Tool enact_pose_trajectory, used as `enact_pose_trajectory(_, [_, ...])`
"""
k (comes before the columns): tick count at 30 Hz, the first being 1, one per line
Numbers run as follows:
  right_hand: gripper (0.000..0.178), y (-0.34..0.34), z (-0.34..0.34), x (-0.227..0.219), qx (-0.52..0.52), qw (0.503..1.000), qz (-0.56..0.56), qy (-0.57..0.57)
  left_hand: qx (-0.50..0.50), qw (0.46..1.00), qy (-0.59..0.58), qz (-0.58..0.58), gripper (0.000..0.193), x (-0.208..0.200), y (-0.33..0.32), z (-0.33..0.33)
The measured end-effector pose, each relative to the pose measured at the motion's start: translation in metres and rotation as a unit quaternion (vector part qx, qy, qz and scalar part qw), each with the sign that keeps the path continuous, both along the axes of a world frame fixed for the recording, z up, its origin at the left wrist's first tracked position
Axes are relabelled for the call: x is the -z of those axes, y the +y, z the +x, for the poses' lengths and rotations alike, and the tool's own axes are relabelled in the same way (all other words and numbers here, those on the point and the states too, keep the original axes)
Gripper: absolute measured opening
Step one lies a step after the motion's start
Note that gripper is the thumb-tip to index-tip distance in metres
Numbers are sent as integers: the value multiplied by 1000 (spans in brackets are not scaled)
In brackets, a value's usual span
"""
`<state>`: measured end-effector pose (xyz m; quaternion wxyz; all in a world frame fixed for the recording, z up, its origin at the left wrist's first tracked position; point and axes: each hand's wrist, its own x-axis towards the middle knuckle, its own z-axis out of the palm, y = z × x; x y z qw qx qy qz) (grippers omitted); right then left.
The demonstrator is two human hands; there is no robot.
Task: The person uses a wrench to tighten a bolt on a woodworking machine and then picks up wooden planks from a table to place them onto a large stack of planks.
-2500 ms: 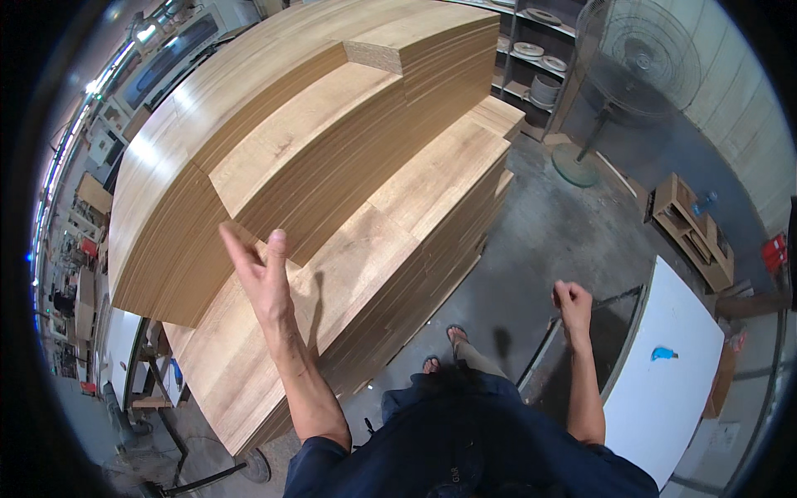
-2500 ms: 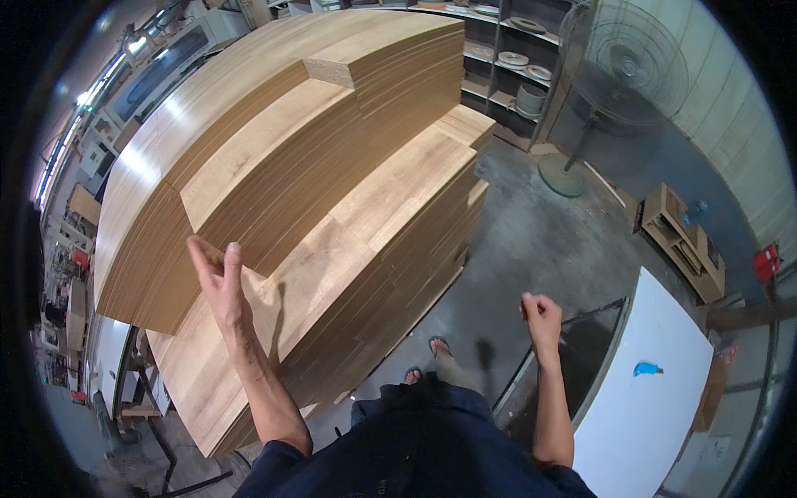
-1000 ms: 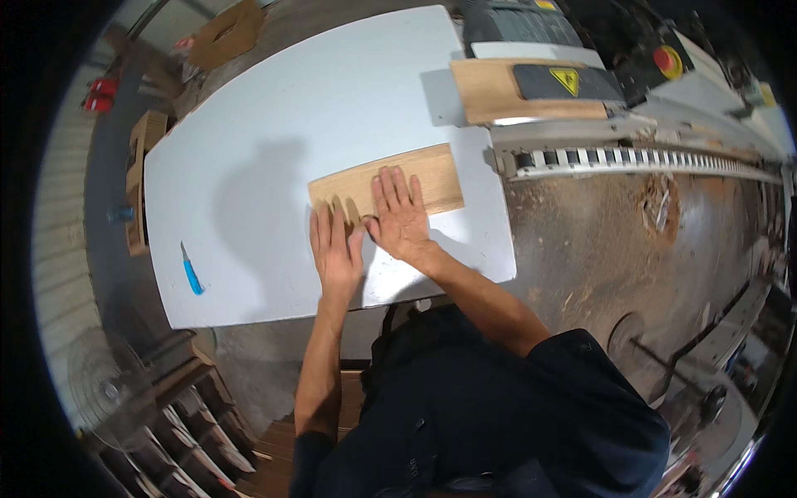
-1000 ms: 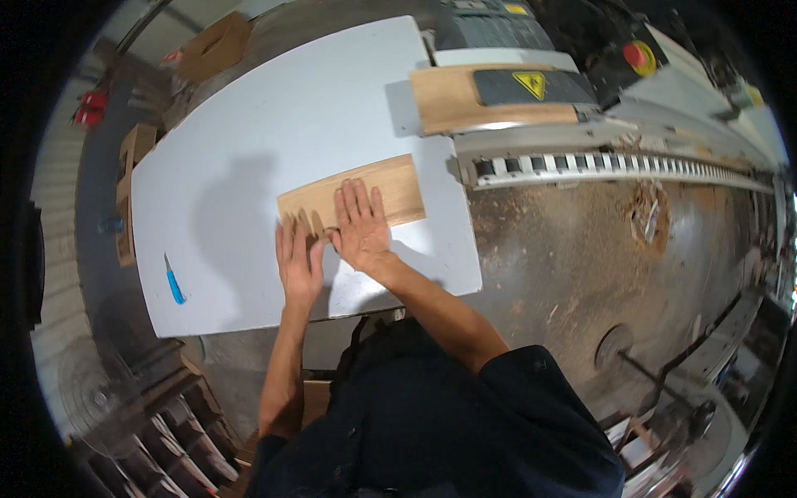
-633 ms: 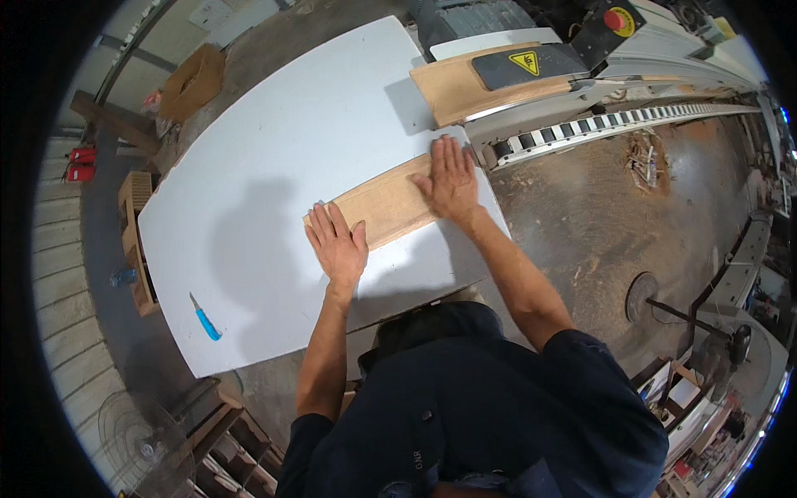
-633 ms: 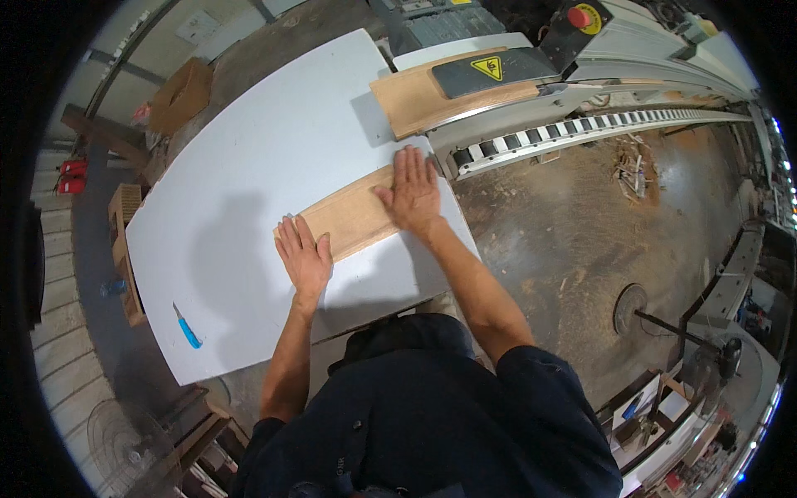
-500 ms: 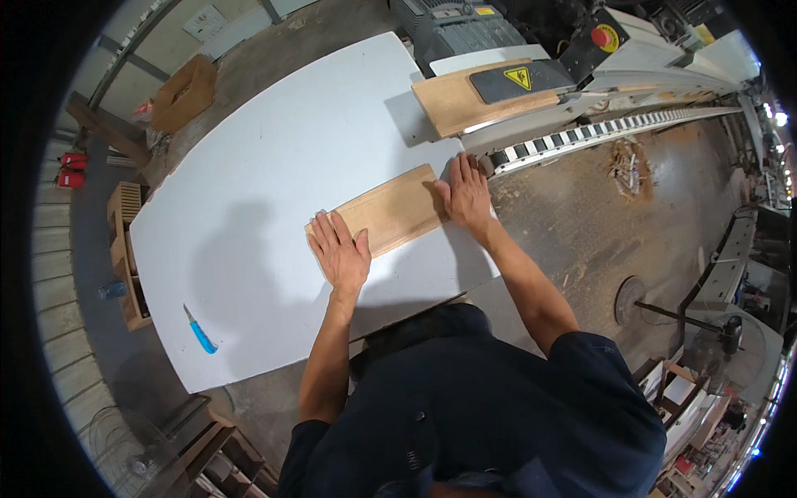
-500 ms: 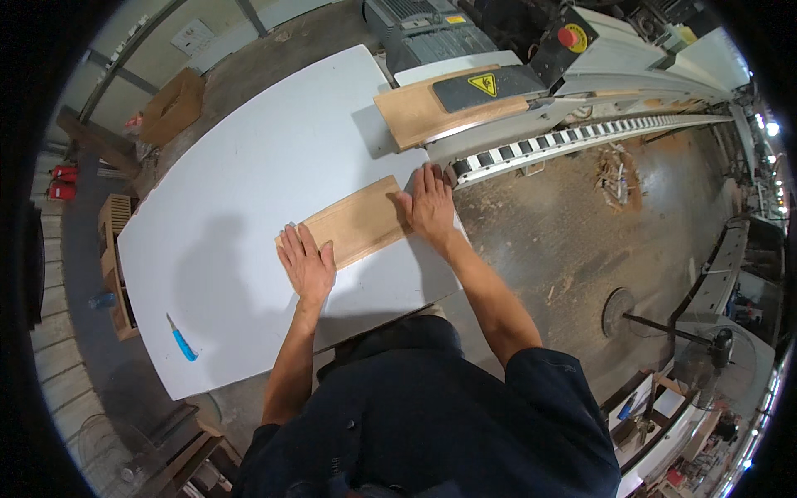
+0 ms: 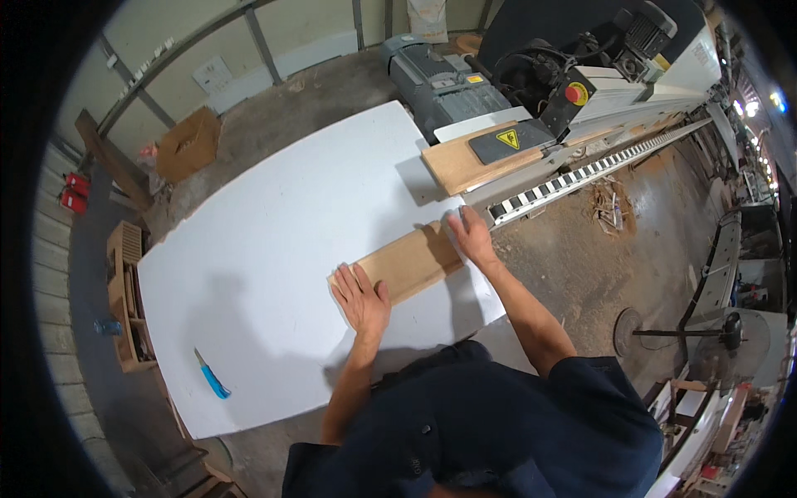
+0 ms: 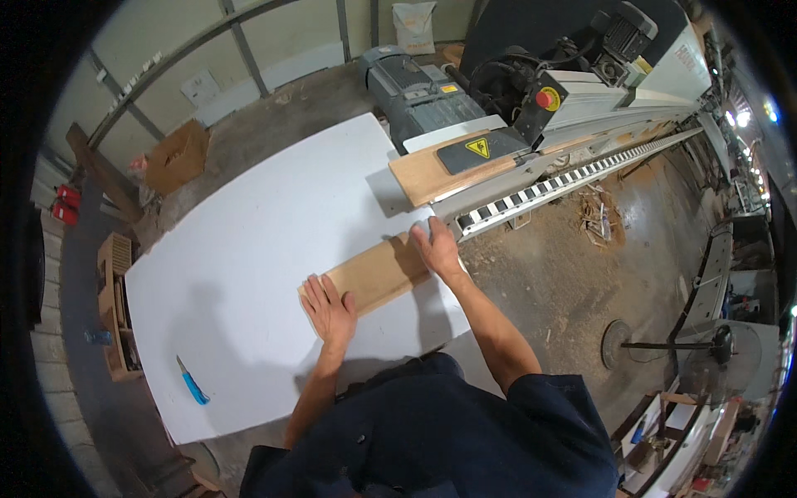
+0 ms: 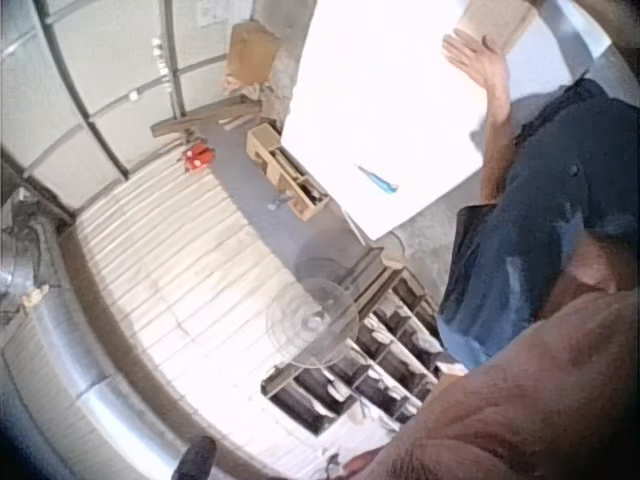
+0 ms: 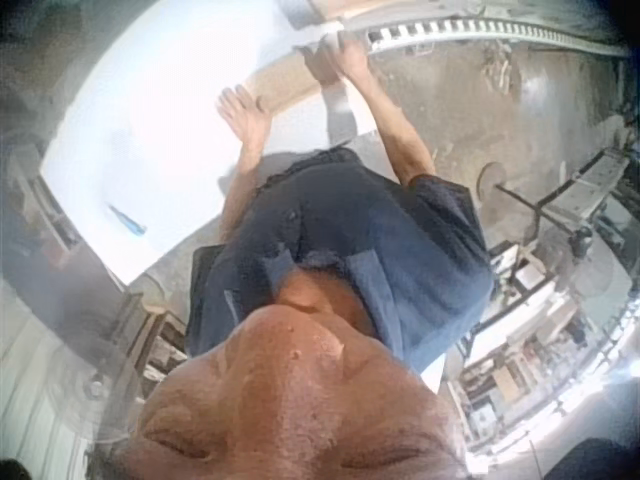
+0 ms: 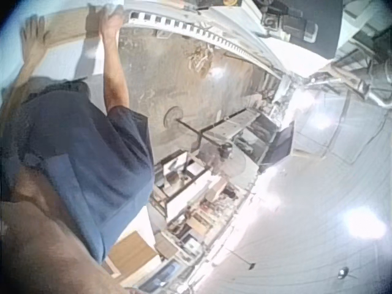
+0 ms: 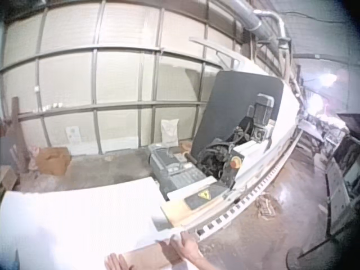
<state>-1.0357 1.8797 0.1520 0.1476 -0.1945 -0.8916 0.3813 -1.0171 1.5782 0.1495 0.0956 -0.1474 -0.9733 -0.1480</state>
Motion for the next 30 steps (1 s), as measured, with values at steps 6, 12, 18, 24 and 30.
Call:
enact_pose_trajectory(6, [34,10,-57,-37,119,635,-758,88,7,1000,1,8,71,-2,-1,-1])
enact_pose_trajectory(12, [13,9,-54,-30,143,683,-711,89,40,981,-43,184,64,-29,12,-10])
enact_pose_trajectory(18, [9,-91,32,-41,80,726,-682,31,5,725,-289,626,51,-47,44,-12])
enact_pose_trajectory(24, [13,-157,90,-54,24,712,-699,-66,-92,526,-321,782,43,-54,9,-2])
enact_pose_trajectory(30, [24,-135,93,-35,36,741,-659,-120,-106,624,-363,684,34,-54,-44,-12])
